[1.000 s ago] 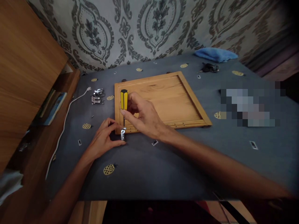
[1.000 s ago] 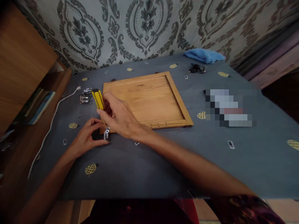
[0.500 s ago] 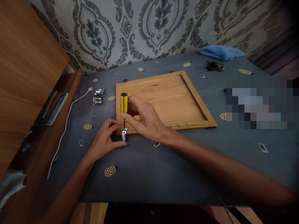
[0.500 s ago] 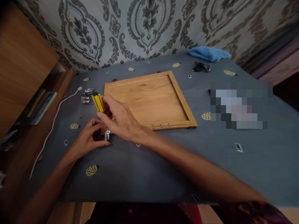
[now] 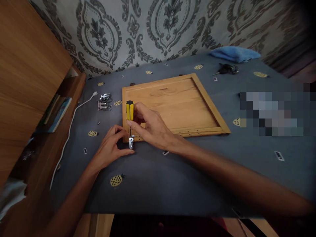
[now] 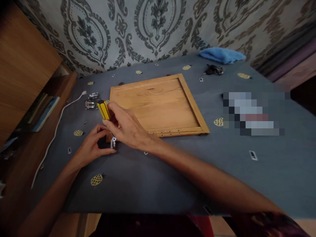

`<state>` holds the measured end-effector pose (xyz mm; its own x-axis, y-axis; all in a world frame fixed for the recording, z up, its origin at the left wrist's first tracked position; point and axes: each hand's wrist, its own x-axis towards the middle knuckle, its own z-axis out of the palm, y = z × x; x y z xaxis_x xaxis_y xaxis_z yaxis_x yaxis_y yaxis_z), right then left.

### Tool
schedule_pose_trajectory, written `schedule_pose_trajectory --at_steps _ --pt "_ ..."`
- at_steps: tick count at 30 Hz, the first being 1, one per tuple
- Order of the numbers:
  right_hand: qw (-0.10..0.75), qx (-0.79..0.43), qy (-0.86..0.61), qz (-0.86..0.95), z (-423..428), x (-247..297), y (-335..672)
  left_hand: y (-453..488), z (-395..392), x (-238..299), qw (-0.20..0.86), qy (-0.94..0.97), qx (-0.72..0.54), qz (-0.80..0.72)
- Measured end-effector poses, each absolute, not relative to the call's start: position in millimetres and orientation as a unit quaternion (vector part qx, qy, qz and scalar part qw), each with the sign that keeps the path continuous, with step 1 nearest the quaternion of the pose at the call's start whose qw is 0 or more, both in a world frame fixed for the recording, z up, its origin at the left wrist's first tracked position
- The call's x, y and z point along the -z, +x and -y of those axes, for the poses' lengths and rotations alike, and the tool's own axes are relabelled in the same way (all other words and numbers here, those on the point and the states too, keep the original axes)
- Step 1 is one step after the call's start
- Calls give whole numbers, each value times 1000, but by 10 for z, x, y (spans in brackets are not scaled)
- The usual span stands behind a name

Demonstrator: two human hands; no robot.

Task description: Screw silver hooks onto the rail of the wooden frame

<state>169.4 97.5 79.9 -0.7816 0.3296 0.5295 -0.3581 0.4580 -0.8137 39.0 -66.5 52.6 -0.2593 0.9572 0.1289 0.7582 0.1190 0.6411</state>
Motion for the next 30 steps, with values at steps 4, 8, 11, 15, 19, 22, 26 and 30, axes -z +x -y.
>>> schedule_pose_trajectory --at_steps 4,8,11,15,19,22,26,30 --pt "333 -517 18 788 -978 -801 1692 391 659 -528 162 586 -306 -733" --pt "332 -507 18 795 -980 -820 1699 387 662 -532 161 588 -306 -732" --pt "337 -499 18 798 -979 -825 1699 382 667 -529 162 587 -307 -732" --pt "340 -500 13 796 -970 -811 1685 383 667 -525 161 584 -304 -736" --pt "345 -496 2 797 -953 -797 1684 386 662 -528 159 587 -306 -733" --pt "347 -494 -2 797 -945 -798 1695 385 662 -531 158 588 -306 -732" --pt "349 -493 0 797 -944 -803 1695 384 664 -529 160 586 -305 -734" --pt "346 -501 -3 793 -947 -807 1689 393 665 -531 164 580 -308 -736"
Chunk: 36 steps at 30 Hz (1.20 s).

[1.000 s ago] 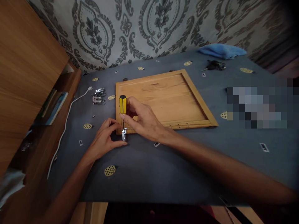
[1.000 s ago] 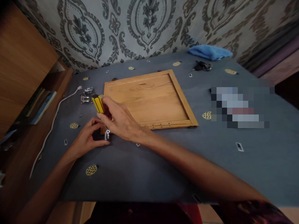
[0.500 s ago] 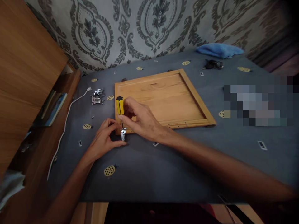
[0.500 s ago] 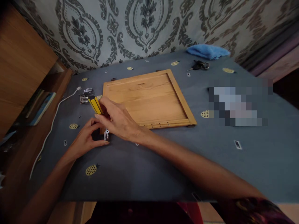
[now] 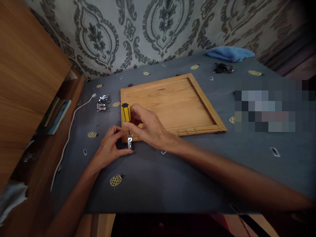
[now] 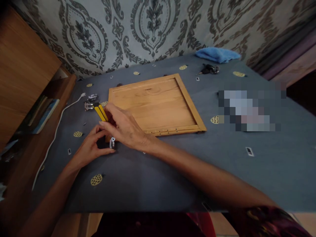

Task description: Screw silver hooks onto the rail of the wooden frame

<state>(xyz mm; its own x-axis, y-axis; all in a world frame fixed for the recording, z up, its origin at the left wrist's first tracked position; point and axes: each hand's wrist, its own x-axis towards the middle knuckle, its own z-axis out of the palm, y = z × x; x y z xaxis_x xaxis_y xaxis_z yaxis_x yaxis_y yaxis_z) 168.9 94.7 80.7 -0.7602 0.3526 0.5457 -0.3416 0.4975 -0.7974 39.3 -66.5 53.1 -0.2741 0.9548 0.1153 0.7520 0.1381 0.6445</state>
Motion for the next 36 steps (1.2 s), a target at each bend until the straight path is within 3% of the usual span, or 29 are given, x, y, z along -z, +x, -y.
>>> schedule_pose_trajectory --at_steps 14,20,27,36 --pt "335 -521 11 785 -958 -804 1673 396 662 -533 156 583 -299 -739" --pt "248 -606 -8 756 -952 -865 1697 388 668 -523 153 586 -295 -739" --pt "203 -621 46 756 -1010 -977 1758 387 656 -528 173 583 -309 -731" --pt "231 -655 11 720 -967 -918 1719 394 652 -524 147 583 -301 -740"
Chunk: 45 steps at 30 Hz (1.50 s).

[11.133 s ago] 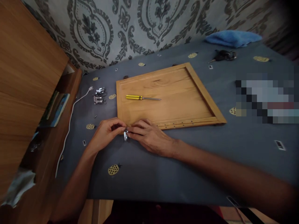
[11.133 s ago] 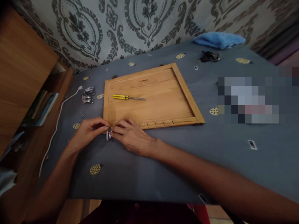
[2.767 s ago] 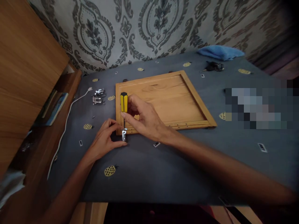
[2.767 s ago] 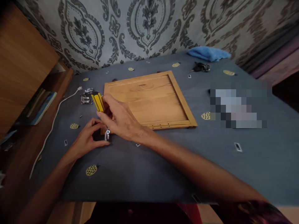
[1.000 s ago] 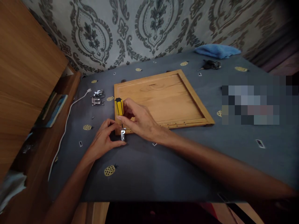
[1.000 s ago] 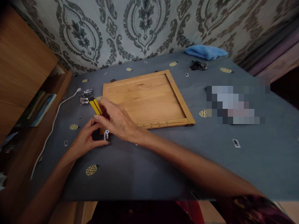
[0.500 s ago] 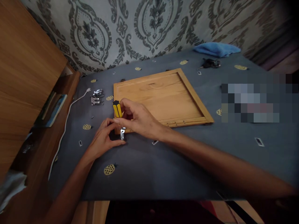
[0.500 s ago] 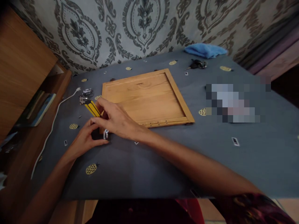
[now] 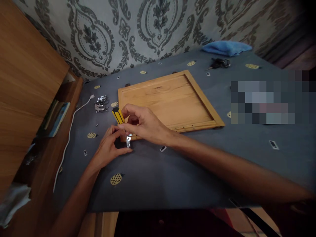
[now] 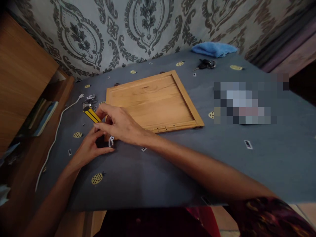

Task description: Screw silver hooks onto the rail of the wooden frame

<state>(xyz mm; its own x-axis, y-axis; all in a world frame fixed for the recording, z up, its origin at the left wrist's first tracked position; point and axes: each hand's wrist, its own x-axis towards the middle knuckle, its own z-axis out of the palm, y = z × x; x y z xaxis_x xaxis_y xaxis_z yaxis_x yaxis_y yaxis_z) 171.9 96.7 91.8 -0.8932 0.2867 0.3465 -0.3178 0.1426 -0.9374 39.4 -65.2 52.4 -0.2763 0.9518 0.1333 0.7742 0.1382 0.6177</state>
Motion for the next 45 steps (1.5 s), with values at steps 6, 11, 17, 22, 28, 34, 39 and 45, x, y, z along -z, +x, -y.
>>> schedule_pose_trajectory --at_steps 6,11,17,22,28,34,39,45 --pt "243 -636 30 732 -987 -976 1729 396 646 -547 158 583 -296 -740" --pt "227 -622 41 748 -987 -1006 1743 406 644 -553 155 578 -293 -745" --pt "250 -636 15 730 -990 -948 1705 398 645 -537 154 575 -295 -748" --pt "185 -673 48 715 -1045 -984 1725 402 641 -556 170 581 -300 -738" --pt "164 -699 70 692 -1059 -985 1742 404 630 -552 168 581 -309 -734" --pt "193 -684 41 703 -1013 -959 1726 379 628 -525 155 589 -306 -732" --pt "162 -659 59 732 -1041 -1015 1726 355 644 -496 162 595 -317 -721" --pt "118 -661 75 738 -1010 -1051 1626 349 676 -407 134 585 -339 -724"
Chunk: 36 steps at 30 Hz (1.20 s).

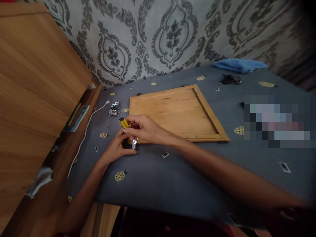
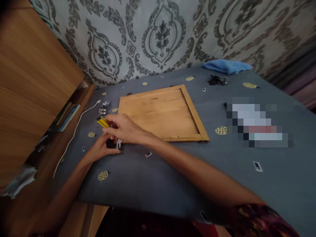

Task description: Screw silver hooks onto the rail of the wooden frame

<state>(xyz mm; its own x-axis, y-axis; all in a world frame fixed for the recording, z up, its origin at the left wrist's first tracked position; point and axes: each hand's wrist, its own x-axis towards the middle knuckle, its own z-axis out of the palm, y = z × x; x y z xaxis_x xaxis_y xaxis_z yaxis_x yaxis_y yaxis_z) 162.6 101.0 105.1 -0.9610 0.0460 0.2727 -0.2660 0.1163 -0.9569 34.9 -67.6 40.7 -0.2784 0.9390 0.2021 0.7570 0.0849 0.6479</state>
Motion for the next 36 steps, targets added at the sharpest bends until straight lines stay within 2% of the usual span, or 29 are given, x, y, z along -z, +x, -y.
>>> schedule_pose_trajectory --at_steps 4,12,18,36 --pt "128 -683 63 716 -957 -1002 1566 339 691 -354 133 578 -346 -727" --pt "221 -691 30 687 -968 -948 1526 343 691 -415 157 589 -348 -712" --pt "259 -711 34 653 -1051 -993 1673 380 682 -482 179 578 -348 -716" --pt "272 -618 7 738 -1007 -717 1762 384 673 -479 184 579 -355 -710"
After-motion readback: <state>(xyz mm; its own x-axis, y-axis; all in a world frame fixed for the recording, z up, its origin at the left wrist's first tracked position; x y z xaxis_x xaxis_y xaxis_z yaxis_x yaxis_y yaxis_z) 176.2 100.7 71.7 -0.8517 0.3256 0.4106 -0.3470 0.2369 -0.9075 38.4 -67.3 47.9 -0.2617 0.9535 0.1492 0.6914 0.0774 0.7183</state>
